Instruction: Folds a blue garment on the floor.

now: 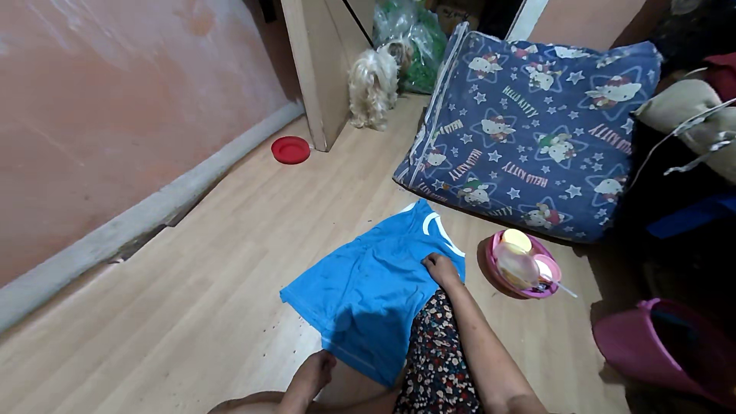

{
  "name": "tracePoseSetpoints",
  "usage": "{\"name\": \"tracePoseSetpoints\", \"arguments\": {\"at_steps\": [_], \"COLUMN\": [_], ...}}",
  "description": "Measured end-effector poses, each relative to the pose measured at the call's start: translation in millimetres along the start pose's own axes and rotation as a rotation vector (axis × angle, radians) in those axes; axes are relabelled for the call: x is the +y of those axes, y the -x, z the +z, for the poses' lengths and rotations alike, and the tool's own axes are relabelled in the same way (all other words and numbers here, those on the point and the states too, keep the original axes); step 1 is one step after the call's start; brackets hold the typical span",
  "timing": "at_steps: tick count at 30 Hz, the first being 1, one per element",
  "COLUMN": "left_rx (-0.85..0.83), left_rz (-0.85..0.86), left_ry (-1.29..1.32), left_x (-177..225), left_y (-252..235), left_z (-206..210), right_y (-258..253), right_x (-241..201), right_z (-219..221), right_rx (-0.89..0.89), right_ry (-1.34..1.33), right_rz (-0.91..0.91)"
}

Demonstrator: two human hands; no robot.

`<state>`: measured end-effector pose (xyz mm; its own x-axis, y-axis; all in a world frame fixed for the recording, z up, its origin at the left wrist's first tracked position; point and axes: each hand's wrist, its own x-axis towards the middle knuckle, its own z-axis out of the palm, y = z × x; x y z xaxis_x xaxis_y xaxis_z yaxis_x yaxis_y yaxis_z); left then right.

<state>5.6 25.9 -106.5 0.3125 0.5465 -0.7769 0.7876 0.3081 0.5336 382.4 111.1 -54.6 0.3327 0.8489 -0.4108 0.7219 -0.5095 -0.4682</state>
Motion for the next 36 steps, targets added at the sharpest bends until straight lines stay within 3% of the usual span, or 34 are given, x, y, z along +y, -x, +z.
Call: {"name": "tracePoseSetpoints", "arguments": {"at_steps": [36], "left_rx": [0.001], "left_rz": [-0.003], "left_ry": [-0.024], "left_x": [2.6], "left_y": [0.6], "left_z": [-0.7], "right_y": [0.6], "right_x": [-1.4], "right_z": [-0.6], "right_rx": [0.003], "right_ry": [0.005], "right_rz": [0.007]}}
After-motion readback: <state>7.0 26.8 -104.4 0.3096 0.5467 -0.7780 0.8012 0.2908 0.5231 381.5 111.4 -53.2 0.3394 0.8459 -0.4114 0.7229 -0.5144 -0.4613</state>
